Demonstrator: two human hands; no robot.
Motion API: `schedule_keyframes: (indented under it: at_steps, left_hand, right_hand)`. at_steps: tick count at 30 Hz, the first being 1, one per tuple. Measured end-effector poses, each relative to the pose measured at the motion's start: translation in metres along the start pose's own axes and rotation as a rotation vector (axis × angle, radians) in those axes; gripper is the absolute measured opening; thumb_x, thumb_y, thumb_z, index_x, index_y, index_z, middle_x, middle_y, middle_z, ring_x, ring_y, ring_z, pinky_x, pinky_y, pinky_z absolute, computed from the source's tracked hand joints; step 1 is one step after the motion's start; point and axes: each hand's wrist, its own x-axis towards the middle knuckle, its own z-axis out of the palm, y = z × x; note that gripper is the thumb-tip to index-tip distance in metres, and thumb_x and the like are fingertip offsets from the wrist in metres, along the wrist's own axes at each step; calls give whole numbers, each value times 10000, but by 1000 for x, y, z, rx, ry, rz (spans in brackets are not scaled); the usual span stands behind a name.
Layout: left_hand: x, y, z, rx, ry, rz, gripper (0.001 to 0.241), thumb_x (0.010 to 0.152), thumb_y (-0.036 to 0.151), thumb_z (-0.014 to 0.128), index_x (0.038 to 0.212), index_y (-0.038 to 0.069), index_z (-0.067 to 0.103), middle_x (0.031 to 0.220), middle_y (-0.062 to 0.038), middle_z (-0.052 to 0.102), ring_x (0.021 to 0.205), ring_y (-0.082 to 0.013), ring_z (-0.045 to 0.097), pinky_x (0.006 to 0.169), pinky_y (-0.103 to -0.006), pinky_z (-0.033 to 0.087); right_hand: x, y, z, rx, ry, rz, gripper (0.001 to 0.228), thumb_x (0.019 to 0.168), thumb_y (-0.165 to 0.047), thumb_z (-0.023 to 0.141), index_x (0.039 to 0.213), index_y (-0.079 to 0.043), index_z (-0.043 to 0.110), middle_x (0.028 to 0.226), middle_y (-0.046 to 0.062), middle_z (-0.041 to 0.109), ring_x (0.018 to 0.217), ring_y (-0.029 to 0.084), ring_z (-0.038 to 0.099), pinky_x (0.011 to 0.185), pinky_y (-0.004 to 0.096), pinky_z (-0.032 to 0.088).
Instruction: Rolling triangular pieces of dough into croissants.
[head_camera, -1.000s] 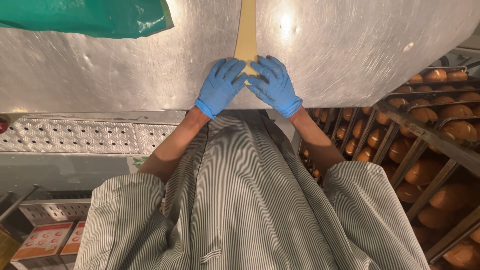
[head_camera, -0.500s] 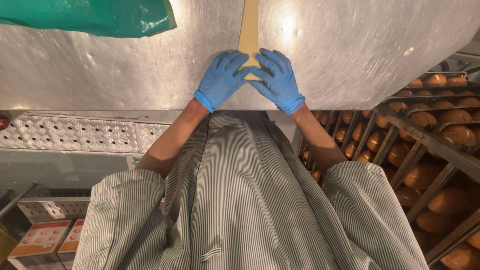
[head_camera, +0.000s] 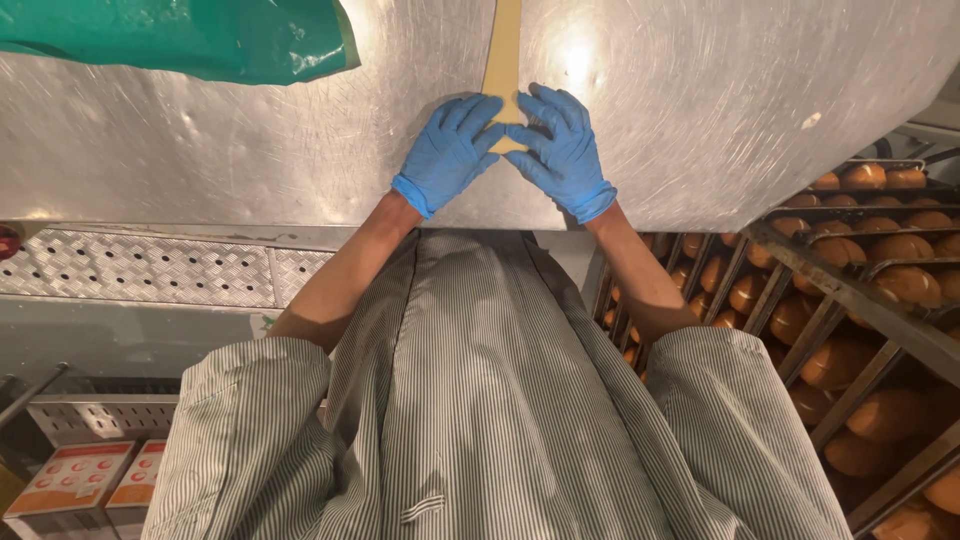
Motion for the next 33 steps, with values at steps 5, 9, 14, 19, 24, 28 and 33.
schedule_keyframes:
  at_steps: [5, 9, 14, 19, 24, 28, 33]
  left_hand:
    - [9, -1, -8, 3, -5, -2, 457, 962, 310, 741, 1360, 110, 638, 1528, -109, 477, 1424, -322, 437, 1179, -471, 379]
    - [15, -5, -8, 9, -35, -6, 483, 928, 303, 752, 1351, 104, 634, 1525, -122, 479, 1411, -323, 446, 1162, -475, 386]
    - [32, -2, -23, 12, -13, -8, 537, 897, 320, 766, 1365, 103, 614, 1504, -125, 498, 1381, -340, 462, 1136, -479, 397]
    - [41, -2, -3, 140, -103, 10, 599, 941, 184, 748, 1511, 101, 585, 1322, -76, 610, 1227, -298, 558, 1062, -437, 468]
    - [62, 22, -80, -431, 45, -267, 511, 916, 138, 777, 1398, 67, 620, 1233, -107, 684, 1136, -277, 646, 966, -384, 530]
    - [66, 44, -127, -1220, 144, -510, 449, 918, 85, 773, 1338, -4, 641, 1206, -99, 734, 1077, -165, 709, 944, -307, 578]
    - [67, 56, -152, -1582, 177, -475, 459, 945, 85, 745, 1373, -19, 612, 1243, -86, 719, 1097, -141, 687, 987, -299, 570]
  right_hand:
    - [8, 1, -4, 19, -32, 17, 377, 977, -284, 859, 1298, -151, 714, 1538, 86, 513, 1483, 332, 397, 1241, 466, 367]
    - [16, 3, -6, -13, -36, 28, 407, 956, -307, 849, 1308, -153, 713, 1533, 70, 515, 1478, 315, 402, 1256, 490, 323]
    - [20, 10, -8, -14, -40, 43, 454, 958, -321, 846, 1336, -132, 680, 1541, 84, 508, 1477, 319, 406, 1259, 500, 302]
    - [28, 10, -15, 0, -17, 110, 481, 923, -331, 868, 1322, -168, 654, 1565, 54, 510, 1503, 308, 403, 1286, 493, 288]
    - [60, -17, -57, 217, 79, 289, 795, 780, -375, 912, 1436, -90, 564, 1547, 119, 460, 1482, 365, 323, 1253, 518, 253]
    - [95, -34, -107, 332, 40, 134, 740, 703, -317, 961, 1325, -72, 645, 1556, 187, 435, 1491, 415, 260, 1245, 537, 209]
    - [93, -36, -153, 419, -77, 165, 446, 771, -236, 924, 1122, -58, 715, 1239, 97, 645, 1244, 246, 543, 1187, 465, 322]
